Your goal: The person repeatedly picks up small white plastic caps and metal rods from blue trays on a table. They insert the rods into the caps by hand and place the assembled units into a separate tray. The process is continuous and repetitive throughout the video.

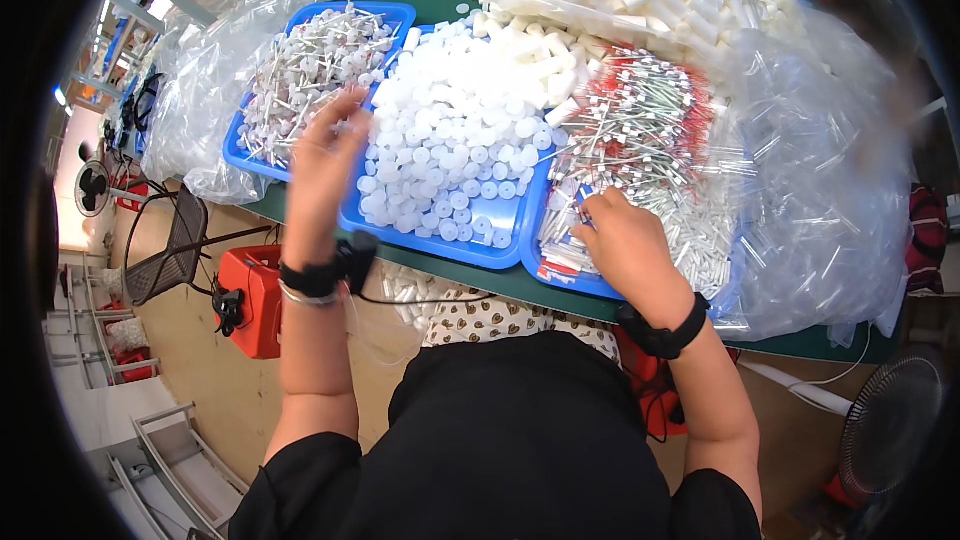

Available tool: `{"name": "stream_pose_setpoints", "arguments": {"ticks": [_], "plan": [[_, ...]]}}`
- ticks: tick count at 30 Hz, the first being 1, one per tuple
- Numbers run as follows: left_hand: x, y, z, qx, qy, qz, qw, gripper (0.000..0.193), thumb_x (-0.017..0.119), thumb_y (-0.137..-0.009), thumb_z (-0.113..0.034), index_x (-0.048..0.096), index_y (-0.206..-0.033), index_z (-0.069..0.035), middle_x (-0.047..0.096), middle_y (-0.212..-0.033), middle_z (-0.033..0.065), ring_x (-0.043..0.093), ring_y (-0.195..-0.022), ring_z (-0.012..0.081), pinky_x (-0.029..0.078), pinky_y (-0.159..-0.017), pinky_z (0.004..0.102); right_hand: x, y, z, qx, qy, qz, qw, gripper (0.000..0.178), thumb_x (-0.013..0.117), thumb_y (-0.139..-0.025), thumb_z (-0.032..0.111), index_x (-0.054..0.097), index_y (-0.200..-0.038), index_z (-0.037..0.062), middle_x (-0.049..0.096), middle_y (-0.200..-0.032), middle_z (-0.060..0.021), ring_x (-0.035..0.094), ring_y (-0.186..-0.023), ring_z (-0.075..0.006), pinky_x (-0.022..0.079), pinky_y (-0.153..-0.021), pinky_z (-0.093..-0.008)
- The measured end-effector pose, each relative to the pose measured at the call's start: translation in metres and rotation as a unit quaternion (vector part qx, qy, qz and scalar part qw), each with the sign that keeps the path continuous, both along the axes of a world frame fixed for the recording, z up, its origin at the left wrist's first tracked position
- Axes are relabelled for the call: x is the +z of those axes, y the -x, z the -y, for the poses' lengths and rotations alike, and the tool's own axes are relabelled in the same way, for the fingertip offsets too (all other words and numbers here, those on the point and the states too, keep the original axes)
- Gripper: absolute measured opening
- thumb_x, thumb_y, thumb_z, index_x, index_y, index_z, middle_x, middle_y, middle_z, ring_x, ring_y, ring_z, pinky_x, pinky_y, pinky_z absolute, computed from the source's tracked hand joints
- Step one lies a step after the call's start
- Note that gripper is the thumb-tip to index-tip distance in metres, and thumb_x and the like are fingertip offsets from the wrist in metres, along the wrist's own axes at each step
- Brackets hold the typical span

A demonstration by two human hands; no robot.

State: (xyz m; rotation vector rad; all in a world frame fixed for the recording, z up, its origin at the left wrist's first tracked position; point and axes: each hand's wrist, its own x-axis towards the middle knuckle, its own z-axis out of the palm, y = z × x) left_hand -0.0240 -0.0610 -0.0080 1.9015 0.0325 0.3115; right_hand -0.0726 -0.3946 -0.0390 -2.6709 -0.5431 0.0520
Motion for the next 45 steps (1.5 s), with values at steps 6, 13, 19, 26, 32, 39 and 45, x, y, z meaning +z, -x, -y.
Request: {"name": "stream_pose_setpoints", "arguments": {"ticks": [6, 13, 19, 26, 32, 39, 45], "plan": [[-0.042, 0.053, 0.067, -0.226, -0.333, 0.051, 0.914, 0.021, 0.068, -0.077, -0.005, 0.067, -0.097, -0.005, 0.063, -0.094, 0.0102, 0.055, -0.091, 0.0301, 0.045, -0.082, 0.0393, 0.003, 0.004, 0.013, 0.010, 0.013, 0.000, 1.000, 0.011, 0.061, -0.084, 0.007, 0.059, -0.095, 0.0045, 0.055, -0.090, -0.0142, 0.061, -0.076, -0.0369, 0.049, -0.068, -0.0449], [-0.035, 0.047, 0.067, -0.245, -0.356, 0.012, 0.902, 0.014, 0.068, -0.079, -0.007, 0.065, -0.092, -0.005, 0.061, -0.096, 0.0075, 0.057, -0.084, 0.0283, 0.047, -0.073, 0.0370, 0.019, 0.003, 0.008, -0.025, -0.132, 0.066, 0.989, 0.009, 0.068, -0.079, 0.003, 0.064, -0.087, 0.0025, 0.060, -0.089, -0.0124, 0.060, -0.073, -0.0299, 0.048, -0.065, -0.0391], [-0.039, 0.054, 0.086, -0.216, 0.166, -0.147, 0.951, 0.028, 0.058, -0.096, -0.011, 0.061, -0.122, -0.002, 0.064, -0.088, 0.0012, 0.063, -0.083, 0.0098, 0.053, -0.078, 0.0230, 0.028, 0.001, 0.012, 0.008, -0.136, 0.139, 0.981, 0.021, 0.069, -0.079, 0.004, 0.069, -0.100, 0.0042, 0.064, -0.079, -0.0096, 0.059, -0.072, -0.0255, 0.047, -0.066, -0.0362], [-0.042, 0.065, 0.119, -0.214, 0.527, -0.319, 0.758, 0.033, 0.058, -0.096, -0.016, 0.057, -0.124, 0.003, 0.067, -0.100, 0.0073, 0.066, -0.090, 0.0124, 0.054, -0.084, 0.0235, 0.049, 0.020, 0.002, 0.042, -0.179, 0.062, 0.981, 0.019, 0.070, -0.080, 0.003, 0.068, -0.098, 0.0012, 0.066, -0.080, -0.0112, 0.060, -0.071, -0.0252, 0.048, -0.065, -0.0355], [-0.045, 0.069, 0.124, -0.216, 0.564, -0.337, 0.723, 0.033, 0.060, -0.095, -0.016, 0.057, -0.122, 0.003, 0.066, -0.099, 0.0052, 0.065, -0.087, 0.0112, 0.054, -0.084, 0.0241, 0.045, 0.025, 0.005, 0.049, -0.190, 0.018, 0.980, 0.013, 0.068, -0.081, 0.002, 0.067, -0.094, -0.0006, 0.066, -0.080, -0.0122, 0.064, -0.072, -0.0269, 0.050, -0.065, -0.0350], [-0.046, 0.072, 0.127, -0.217, 0.547, -0.335, 0.736, 0.035, 0.060, -0.096, -0.016, 0.055, -0.125, 0.003, 0.065, -0.100, 0.0035, 0.064, -0.088, 0.0103, 0.054, -0.084, 0.0232, 0.049, 0.026, 0.003, 0.047, -0.206, 0.023, 0.977, 0.012, 0.066, -0.083, 0.001, 0.066, -0.094, -0.0014, 0.065, -0.082, -0.0131, 0.063, -0.072, -0.0279, 0.049, -0.064, -0.0348], [-0.044, 0.072, 0.128, -0.218, 0.538, -0.332, 0.743, 0.035, 0.061, -0.095, -0.015, 0.055, -0.125, 0.003, 0.065, -0.098, 0.0036, 0.064, -0.088, 0.0108, 0.054, -0.083, 0.0234, 0.050, 0.027, 0.000, 0.045, -0.195, 0.035, 0.979, 0.014, 0.064, -0.084, 0.000, 0.064, -0.098, -0.0017, 0.063, -0.083, -0.0135, 0.062, -0.072, -0.0297, 0.049, -0.065, -0.0359]]}}
